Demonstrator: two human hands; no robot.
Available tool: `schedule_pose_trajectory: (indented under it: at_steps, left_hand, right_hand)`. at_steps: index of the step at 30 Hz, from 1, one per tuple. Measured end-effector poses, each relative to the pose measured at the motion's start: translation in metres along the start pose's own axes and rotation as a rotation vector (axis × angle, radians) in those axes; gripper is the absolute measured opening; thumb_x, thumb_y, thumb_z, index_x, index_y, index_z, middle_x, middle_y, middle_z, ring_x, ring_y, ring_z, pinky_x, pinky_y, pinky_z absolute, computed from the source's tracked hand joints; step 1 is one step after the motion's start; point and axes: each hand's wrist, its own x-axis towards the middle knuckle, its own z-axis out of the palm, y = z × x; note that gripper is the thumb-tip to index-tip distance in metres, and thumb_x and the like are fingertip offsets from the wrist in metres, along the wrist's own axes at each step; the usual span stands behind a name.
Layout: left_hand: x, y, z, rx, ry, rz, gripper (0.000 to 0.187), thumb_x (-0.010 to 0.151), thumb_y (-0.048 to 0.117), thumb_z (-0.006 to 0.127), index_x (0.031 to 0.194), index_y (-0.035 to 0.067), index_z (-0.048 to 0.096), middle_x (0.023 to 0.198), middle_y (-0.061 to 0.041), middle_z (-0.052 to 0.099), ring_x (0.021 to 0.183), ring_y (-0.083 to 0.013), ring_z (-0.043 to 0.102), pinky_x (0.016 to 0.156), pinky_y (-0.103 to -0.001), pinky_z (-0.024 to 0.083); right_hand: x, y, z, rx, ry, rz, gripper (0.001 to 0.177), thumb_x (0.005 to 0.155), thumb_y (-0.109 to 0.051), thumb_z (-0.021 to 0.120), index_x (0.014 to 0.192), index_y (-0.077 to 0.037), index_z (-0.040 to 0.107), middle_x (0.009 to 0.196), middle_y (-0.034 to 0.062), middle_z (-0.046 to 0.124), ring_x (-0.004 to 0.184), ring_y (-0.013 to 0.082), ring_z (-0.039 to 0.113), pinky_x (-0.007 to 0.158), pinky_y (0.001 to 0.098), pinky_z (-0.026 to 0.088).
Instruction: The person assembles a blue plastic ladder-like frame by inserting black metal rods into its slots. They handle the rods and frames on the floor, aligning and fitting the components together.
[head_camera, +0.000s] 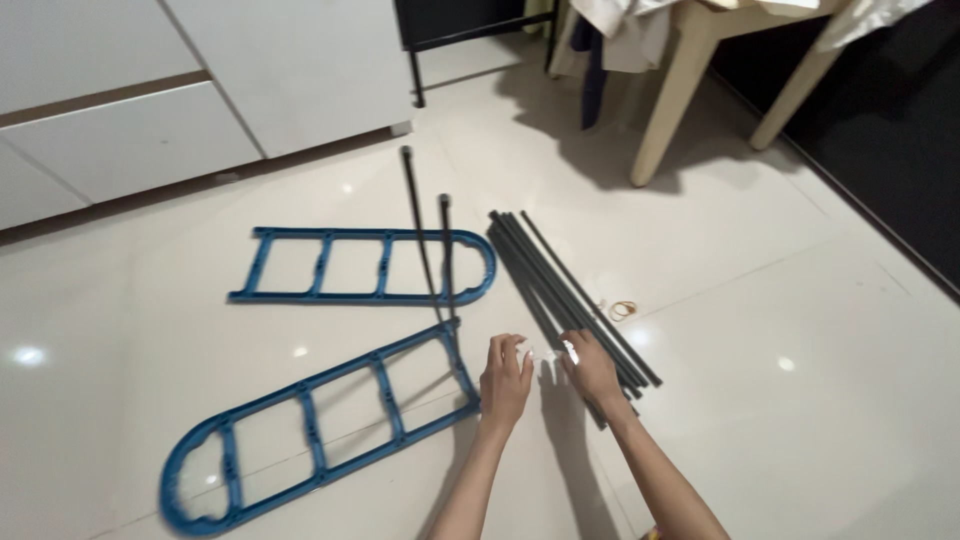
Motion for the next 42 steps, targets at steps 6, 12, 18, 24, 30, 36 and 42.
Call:
schedule_pose_trajectory:
  at_steps: [6, 12, 18, 24, 30, 36, 42]
  left_hand:
    - [0.020, 0.003, 0.046, 0.191, -0.355, -0.206, 0.035, 0.099, 0.018, 0.059, 0.132, 0.008, 0.050, 0.134, -0.011, 0.052, 0.114, -0.0318, 0.064, 0.092, -0.043, 0.057]
    - [0.025, -0.006, 0.079, 0.152, -0.496, -0.387, 0.043, 0.100, 0.015, 0.047, 0.143, 0.011, 0.047, 0.144, -0.013, 0.049, 0.132, -0.0335, 0.051, 0.106, -0.047, 0.047]
    - [0.030, -0.018, 0.097, 0.118, -0.441, -0.397, 0.046, 0.097, 0.017, 0.052, 0.142, 0.010, 0.049, 0.141, -0.015, 0.053, 0.130, -0.0354, 0.052, 0.106, -0.047, 0.047]
    - [0.019, -0.057, 0.137, -0.053, -0.292, -0.423, 0.046, 0.093, 0.014, 0.058, 0.137, 0.006, 0.050, 0.131, -0.014, 0.065, 0.122, -0.0363, 0.061, 0.100, -0.046, 0.050]
    - [0.011, -0.100, 0.173, -0.371, -0.157, -0.404, 0.045, 0.093, 0.010, 0.060, 0.137, 0.004, 0.052, 0.124, -0.019, 0.065, 0.110, -0.0312, 0.068, 0.092, -0.039, 0.057]
    - [0.030, -0.074, 0.147, -0.606, -0.147, -0.445, 0.025, 0.102, 0.015, 0.058, 0.124, 0.003, 0.065, 0.116, -0.012, 0.071, 0.102, -0.0229, 0.072, 0.089, -0.034, 0.057]
    - [0.055, -0.013, 0.077, -0.658, -0.062, -0.340, 0.022, 0.097, 0.014, 0.066, 0.115, 0.003, 0.068, 0.105, -0.009, 0.076, 0.100, -0.0193, 0.074, 0.084, -0.033, 0.061]
  right_hand:
    - [-0.006, 0.041, 0.005, -0.005, 0.020, 0.017, 0.032, 0.085, -0.011, 0.071, 0.117, -0.010, 0.068, 0.121, 0.0119, 0.066, 0.111, 0.0351, 0.064, 0.094, 0.0452, 0.053]
    - [-0.009, 0.044, 0.028, -0.022, -0.035, 0.051, 0.033, 0.081, -0.018, 0.076, 0.111, -0.012, 0.065, 0.114, 0.0116, 0.062, 0.108, 0.0342, 0.062, 0.087, 0.0473, 0.054]
    - [-0.005, 0.055, 0.059, -0.169, 0.028, 0.000, 0.032, 0.081, -0.015, 0.073, 0.109, -0.011, 0.057, 0.108, 0.0112, 0.063, 0.104, 0.0337, 0.064, 0.079, 0.0483, 0.057]
    - [0.004, 0.063, 0.076, -0.253, 0.035, 0.042, 0.027, 0.089, -0.012, 0.066, 0.113, -0.007, 0.055, 0.101, 0.0149, 0.069, 0.093, 0.0354, 0.071, 0.074, 0.0480, 0.059]
    - [-0.005, 0.049, 0.058, 0.056, 0.200, 0.024, 0.025, 0.089, -0.014, 0.065, 0.111, -0.005, 0.063, 0.101, 0.0193, 0.072, 0.090, 0.0407, 0.070, 0.075, 0.0511, 0.055]
    - [-0.010, 0.014, 0.044, 0.326, 0.285, 0.053, 0.028, 0.097, -0.015, 0.058, 0.122, -0.003, 0.062, 0.099, 0.0217, 0.072, 0.088, 0.0400, 0.072, 0.075, 0.0487, 0.055]
    - [-0.008, -0.025, 0.042, 0.421, 0.323, 0.013, 0.033, 0.103, -0.016, 0.051, 0.134, -0.004, 0.053, 0.097, 0.0217, 0.074, 0.084, 0.0392, 0.074, 0.068, 0.0498, 0.055]
